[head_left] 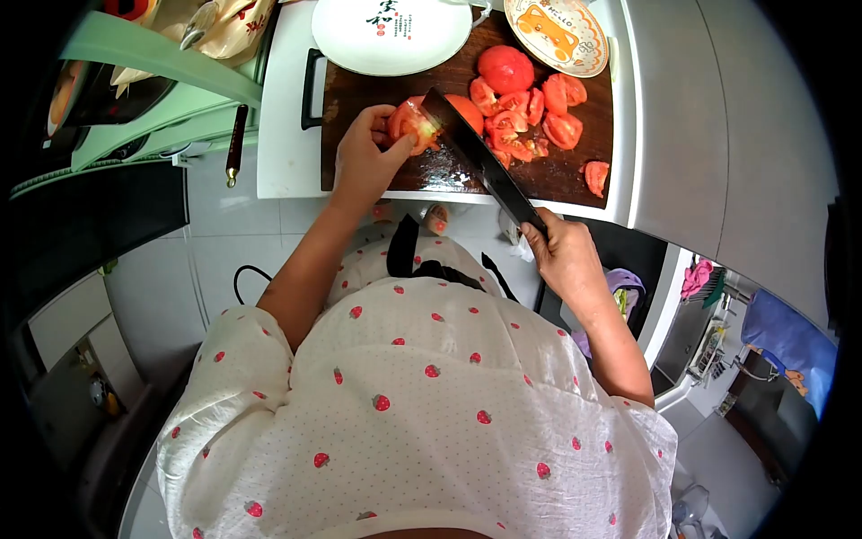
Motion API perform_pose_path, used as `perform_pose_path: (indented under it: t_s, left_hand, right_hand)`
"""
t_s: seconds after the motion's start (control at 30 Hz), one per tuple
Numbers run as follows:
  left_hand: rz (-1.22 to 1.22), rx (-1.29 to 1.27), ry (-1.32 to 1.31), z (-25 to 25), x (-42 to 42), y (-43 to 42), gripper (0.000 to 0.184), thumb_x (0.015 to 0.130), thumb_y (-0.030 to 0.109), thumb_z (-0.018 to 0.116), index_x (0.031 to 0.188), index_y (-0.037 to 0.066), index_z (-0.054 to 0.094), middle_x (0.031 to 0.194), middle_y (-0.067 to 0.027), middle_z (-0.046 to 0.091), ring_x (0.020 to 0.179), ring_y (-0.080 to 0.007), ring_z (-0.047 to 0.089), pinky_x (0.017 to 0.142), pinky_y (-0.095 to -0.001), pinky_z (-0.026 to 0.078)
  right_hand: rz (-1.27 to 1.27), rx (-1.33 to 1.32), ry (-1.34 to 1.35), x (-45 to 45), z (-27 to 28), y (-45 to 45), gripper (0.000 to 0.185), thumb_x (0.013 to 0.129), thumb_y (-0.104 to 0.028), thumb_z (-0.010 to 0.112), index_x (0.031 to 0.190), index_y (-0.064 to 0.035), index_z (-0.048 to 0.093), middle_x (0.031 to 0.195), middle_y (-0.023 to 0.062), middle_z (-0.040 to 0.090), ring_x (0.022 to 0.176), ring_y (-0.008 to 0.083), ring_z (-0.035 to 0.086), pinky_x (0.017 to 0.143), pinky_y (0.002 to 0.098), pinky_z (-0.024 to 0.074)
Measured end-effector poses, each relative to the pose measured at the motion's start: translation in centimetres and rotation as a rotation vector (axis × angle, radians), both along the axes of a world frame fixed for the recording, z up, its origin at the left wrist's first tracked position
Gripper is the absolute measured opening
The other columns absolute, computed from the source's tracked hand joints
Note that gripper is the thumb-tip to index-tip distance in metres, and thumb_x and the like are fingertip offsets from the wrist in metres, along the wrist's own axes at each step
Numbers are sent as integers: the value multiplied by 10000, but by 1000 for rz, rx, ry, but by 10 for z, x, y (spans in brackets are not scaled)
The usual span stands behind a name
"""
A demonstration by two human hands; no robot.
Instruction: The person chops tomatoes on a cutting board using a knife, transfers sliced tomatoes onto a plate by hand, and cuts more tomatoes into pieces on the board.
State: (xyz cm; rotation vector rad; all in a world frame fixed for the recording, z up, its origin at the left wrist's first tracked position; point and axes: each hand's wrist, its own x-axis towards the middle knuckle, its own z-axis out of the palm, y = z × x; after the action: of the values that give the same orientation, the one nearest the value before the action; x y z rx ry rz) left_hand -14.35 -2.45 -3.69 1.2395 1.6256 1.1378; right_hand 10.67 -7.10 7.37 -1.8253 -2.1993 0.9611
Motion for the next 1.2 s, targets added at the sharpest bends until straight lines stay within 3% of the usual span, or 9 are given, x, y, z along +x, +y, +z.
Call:
perform_pose_path:
  t_s: [0.1, 0.4, 0.7, 0.9, 1.2]
  left_hand:
    - [38, -142, -71, 0, 1, 3, 354, 746, 144, 711, 1037, -3, 575, 802, -63, 620, 693, -123, 597, 664, -259, 501]
    - [28, -170, -90, -1, -2, 11, 328, 744, 137, 707, 1009, -10, 581, 799, -69, 622, 690, -126, 601, 672, -258, 501]
    - [102, -147, -94, 8, -21, 10, 281, 779, 126, 694, 1006, 12, 573, 775, -40, 593, 633, -88, 580, 484, -219, 514]
    - [64, -120, -115, 4, -22, 3, 254, 787, 104, 678, 999, 9, 576, 770, -41, 593, 627, -85, 575, 507, -219, 518]
    - [189, -117, -148, 2, -10, -3, 260, 767, 77, 653, 998, 1, 561, 792, -55, 598, 628, -101, 583, 499, -241, 539]
  right_hand:
    - [10, -81, -70, -3, 12, 3, 171, 871, -154, 599, 967, -15, 629, 639, 241, 567, 665, 419, 591, 601, 464, 472]
    - [65, -23, -220, -9, 21, 8, 162, 866, -143, 587, 974, -29, 627, 666, 233, 602, 675, 415, 609, 629, 475, 497]
    - [75, -78, -199, -33, -2, 17, 150, 852, -125, 581, 915, 9, 604, 738, 262, 615, 743, 424, 616, 680, 493, 488]
    - [140, -128, -235, -27, 10, 26, 161, 855, -139, 562, 880, 14, 606, 759, 265, 617, 773, 431, 614, 709, 500, 487]
    - [77, -99, -117, -20, -33, 24, 147, 842, -121, 587, 860, 23, 613, 736, 265, 606, 751, 431, 603, 694, 490, 481]
